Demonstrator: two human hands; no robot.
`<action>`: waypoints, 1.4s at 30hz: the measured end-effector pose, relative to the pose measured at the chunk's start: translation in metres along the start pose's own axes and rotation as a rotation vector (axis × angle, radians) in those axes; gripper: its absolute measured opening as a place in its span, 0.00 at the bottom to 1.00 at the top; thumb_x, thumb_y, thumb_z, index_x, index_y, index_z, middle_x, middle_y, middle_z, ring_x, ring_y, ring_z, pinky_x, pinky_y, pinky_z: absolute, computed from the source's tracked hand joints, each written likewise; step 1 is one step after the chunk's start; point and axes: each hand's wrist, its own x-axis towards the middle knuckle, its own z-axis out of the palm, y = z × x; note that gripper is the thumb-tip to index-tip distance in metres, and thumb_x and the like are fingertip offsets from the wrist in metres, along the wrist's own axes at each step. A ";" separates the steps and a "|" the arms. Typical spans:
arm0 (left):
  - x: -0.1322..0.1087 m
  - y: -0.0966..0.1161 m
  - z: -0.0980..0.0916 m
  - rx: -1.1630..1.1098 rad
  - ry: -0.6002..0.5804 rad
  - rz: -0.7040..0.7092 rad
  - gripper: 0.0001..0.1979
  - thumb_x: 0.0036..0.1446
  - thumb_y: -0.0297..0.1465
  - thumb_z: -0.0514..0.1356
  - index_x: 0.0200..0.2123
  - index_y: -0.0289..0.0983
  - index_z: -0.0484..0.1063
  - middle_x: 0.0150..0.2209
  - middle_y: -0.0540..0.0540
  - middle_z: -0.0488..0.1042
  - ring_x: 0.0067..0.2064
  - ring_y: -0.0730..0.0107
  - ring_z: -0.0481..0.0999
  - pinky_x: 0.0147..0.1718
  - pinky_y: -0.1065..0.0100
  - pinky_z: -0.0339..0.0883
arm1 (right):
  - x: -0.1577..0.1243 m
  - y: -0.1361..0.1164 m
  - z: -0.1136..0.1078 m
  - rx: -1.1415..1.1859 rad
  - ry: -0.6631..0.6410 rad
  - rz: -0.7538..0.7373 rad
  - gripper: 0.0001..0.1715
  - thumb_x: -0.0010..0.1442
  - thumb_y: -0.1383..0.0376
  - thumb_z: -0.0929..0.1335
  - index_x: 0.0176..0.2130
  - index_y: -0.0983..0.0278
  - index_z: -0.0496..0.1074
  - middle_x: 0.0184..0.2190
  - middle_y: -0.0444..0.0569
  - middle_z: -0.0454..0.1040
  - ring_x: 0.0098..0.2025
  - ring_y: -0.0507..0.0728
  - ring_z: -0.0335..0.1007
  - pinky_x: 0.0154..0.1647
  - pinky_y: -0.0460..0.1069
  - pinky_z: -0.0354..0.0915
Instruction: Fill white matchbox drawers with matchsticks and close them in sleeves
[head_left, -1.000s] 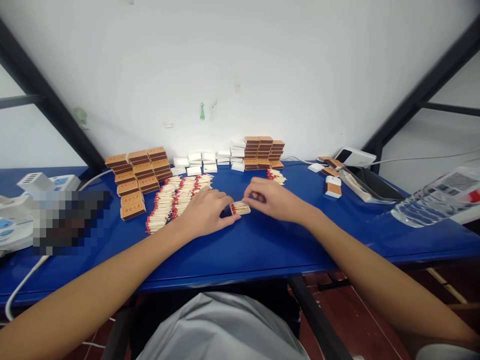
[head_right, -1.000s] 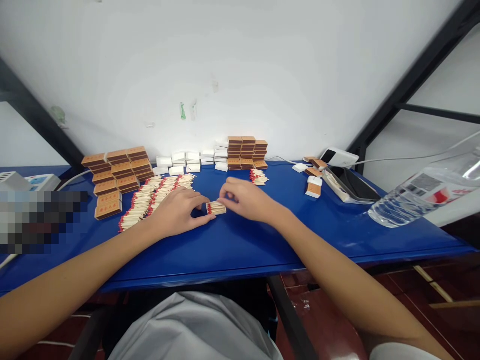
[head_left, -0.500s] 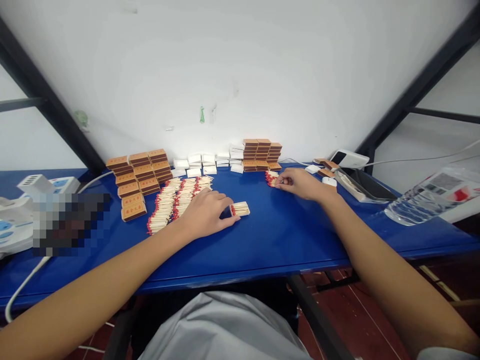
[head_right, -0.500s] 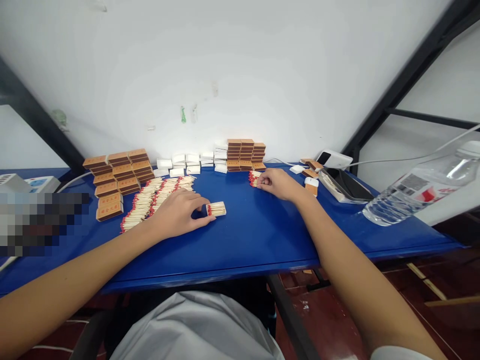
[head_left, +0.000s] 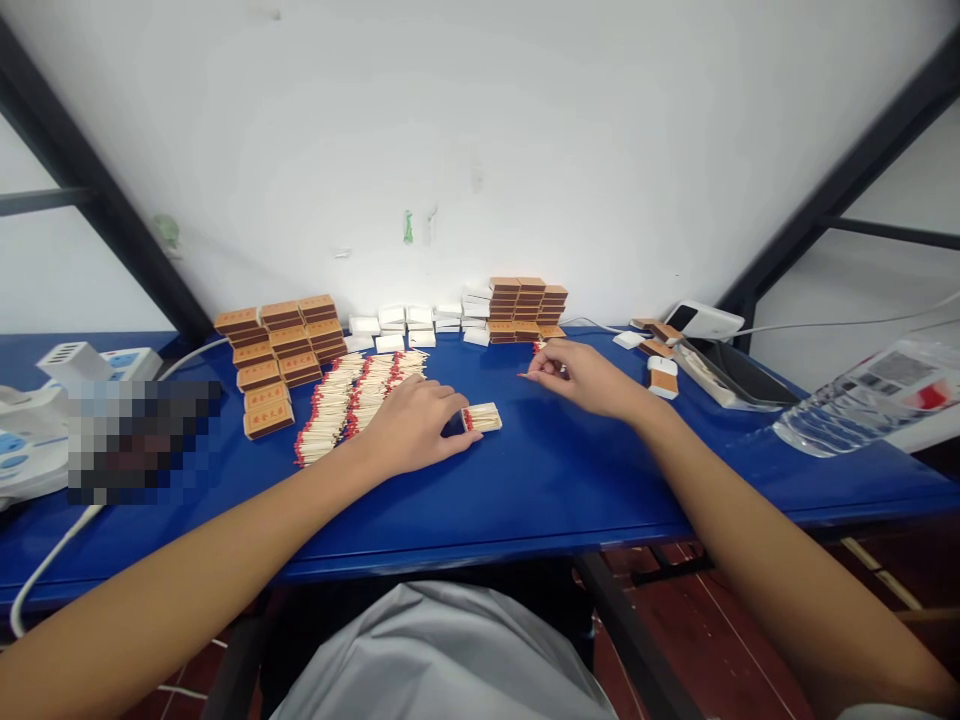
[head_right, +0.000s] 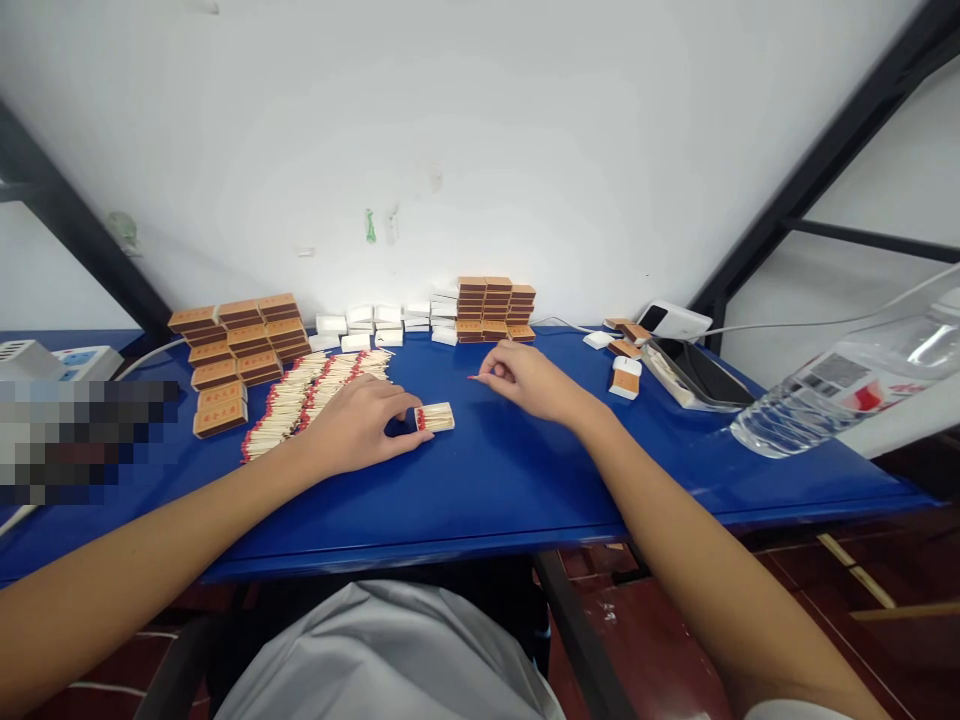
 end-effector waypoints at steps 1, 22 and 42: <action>0.000 0.000 0.000 0.000 0.000 0.001 0.14 0.68 0.44 0.66 0.43 0.39 0.80 0.37 0.46 0.82 0.42 0.56 0.81 0.46 0.57 0.68 | 0.001 -0.008 0.005 0.011 0.008 -0.030 0.18 0.71 0.51 0.67 0.38 0.61 0.76 0.34 0.50 0.73 0.35 0.58 0.67 0.38 0.52 0.63; 0.002 0.001 0.001 0.036 0.022 -0.016 0.15 0.68 0.44 0.67 0.43 0.38 0.81 0.34 0.46 0.81 0.39 0.59 0.80 0.44 0.60 0.68 | -0.009 -0.069 0.033 0.103 -0.178 -0.180 0.08 0.73 0.61 0.67 0.43 0.61 0.75 0.40 0.49 0.73 0.37 0.55 0.70 0.38 0.50 0.64; -0.001 0.002 -0.003 0.028 -0.011 -0.002 0.15 0.69 0.45 0.65 0.43 0.38 0.81 0.34 0.46 0.81 0.39 0.59 0.80 0.42 0.59 0.66 | -0.002 0.049 -0.015 -0.162 -0.065 0.156 0.13 0.65 0.60 0.69 0.37 0.62 0.84 0.33 0.54 0.83 0.33 0.61 0.73 0.36 0.54 0.63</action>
